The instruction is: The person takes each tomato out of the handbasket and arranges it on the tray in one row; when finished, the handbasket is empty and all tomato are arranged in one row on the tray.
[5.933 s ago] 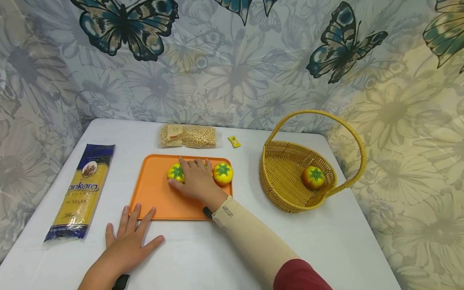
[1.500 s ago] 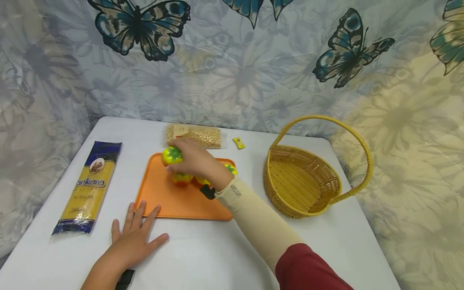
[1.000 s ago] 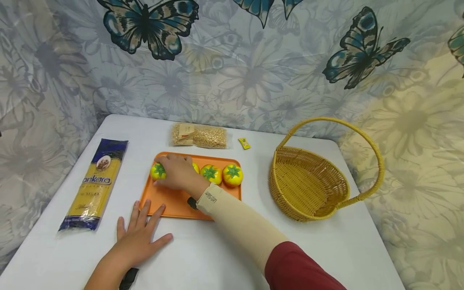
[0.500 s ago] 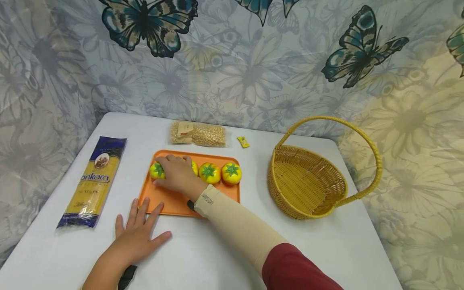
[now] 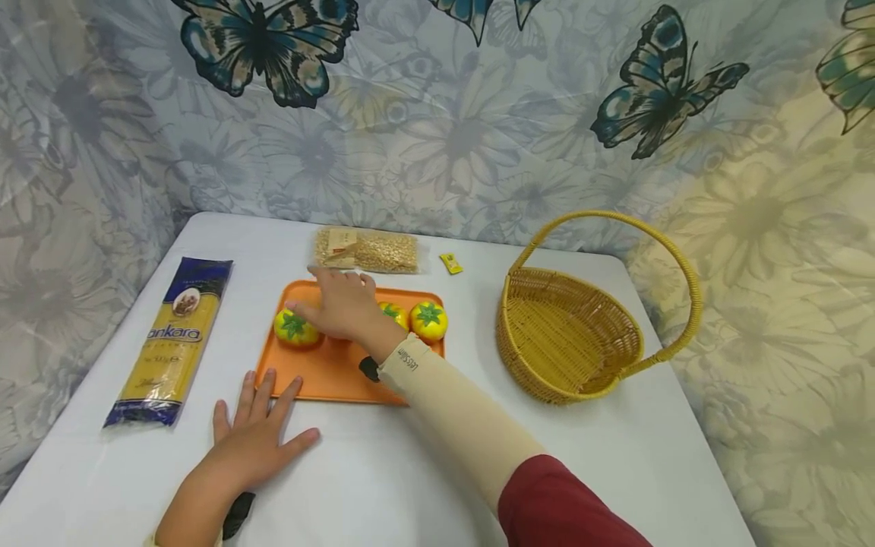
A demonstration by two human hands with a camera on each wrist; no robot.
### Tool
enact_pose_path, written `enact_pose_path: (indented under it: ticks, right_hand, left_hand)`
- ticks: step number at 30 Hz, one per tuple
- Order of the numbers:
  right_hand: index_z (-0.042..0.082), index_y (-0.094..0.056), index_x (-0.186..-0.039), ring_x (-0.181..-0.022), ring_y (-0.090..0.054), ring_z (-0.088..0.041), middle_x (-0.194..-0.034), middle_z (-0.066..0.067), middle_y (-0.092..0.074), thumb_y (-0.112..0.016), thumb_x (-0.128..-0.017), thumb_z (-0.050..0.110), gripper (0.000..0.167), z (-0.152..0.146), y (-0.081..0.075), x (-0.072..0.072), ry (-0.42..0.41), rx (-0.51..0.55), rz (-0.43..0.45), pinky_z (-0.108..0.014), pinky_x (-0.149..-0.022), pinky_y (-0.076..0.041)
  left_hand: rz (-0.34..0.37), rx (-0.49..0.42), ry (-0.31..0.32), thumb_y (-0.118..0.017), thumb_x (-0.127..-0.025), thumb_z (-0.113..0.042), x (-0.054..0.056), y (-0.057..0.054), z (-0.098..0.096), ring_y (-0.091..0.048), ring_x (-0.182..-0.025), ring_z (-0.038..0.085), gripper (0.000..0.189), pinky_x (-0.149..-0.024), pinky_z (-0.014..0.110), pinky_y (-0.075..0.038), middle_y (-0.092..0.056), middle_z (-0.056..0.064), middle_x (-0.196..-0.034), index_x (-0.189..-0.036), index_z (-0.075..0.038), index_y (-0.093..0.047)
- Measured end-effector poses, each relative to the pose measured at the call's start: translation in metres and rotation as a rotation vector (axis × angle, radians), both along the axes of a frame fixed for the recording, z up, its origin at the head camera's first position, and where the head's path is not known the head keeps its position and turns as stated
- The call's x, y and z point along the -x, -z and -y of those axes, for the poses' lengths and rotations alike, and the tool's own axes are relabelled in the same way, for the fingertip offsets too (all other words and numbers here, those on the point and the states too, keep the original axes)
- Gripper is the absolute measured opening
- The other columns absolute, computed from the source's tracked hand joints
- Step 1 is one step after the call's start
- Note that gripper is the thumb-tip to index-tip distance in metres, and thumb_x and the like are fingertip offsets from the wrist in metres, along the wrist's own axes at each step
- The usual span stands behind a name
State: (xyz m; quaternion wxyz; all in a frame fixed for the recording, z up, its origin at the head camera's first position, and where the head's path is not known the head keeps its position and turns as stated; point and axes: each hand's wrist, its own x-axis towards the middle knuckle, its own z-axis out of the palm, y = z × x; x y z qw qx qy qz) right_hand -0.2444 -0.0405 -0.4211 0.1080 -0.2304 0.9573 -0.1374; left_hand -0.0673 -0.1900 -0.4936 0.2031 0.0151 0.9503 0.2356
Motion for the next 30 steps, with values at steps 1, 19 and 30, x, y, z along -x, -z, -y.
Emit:
enact_pose_path:
  ticks: [1, 19, 30]
  right_hand:
    - [0.028, -0.030, -0.169, -0.152, -0.037, -0.032, -0.167, -0.001, -0.042, -0.039, -0.102, 0.077, 0.083, -0.006, -0.005, 0.003, 0.020, 0.028, 0.003, -0.058, -0.123, -0.022]
    - [0.025, -0.028, -0.170, -0.160, -0.011, -0.041, -0.175, -0.009, -0.023, -0.034, -0.112, 0.060, 0.068, -0.199, -0.058, 0.005, 0.305, 0.242, -0.244, -0.064, -0.125, -0.003]
    - [0.016, -0.029, -0.169, -0.160, -0.007, -0.047, -0.175, -0.014, -0.018, -0.033, -0.112, 0.059, 0.071, -0.255, -0.025, -0.036, 0.443, 0.346, -0.219, -0.073, -0.122, 0.000]
  left_hand:
    - [0.003, 0.002, 0.000, -0.056, -0.092, -0.082, 0.001, 0.000, 0.001, 0.027, -0.153, 0.052, 0.109, -0.104, 0.078, 0.028, 0.007, 0.033, -0.171, -0.169, -0.011, -0.026]
    - [0.025, -0.003, -0.009, -0.056, -0.096, -0.076, 0.011, 0.005, 0.015, 0.030, -0.152, 0.052, 0.104, -0.103, 0.079, 0.029, 0.010, 0.033, -0.171, -0.170, -0.011, -0.022]
    - [0.009, -0.004, 0.016, -0.049, -0.098, -0.078, 0.017, -0.011, 0.023, 0.023, -0.153, 0.054, 0.103, -0.103, 0.078, 0.030, 0.007, 0.034, -0.171, -0.170, -0.010, -0.020]
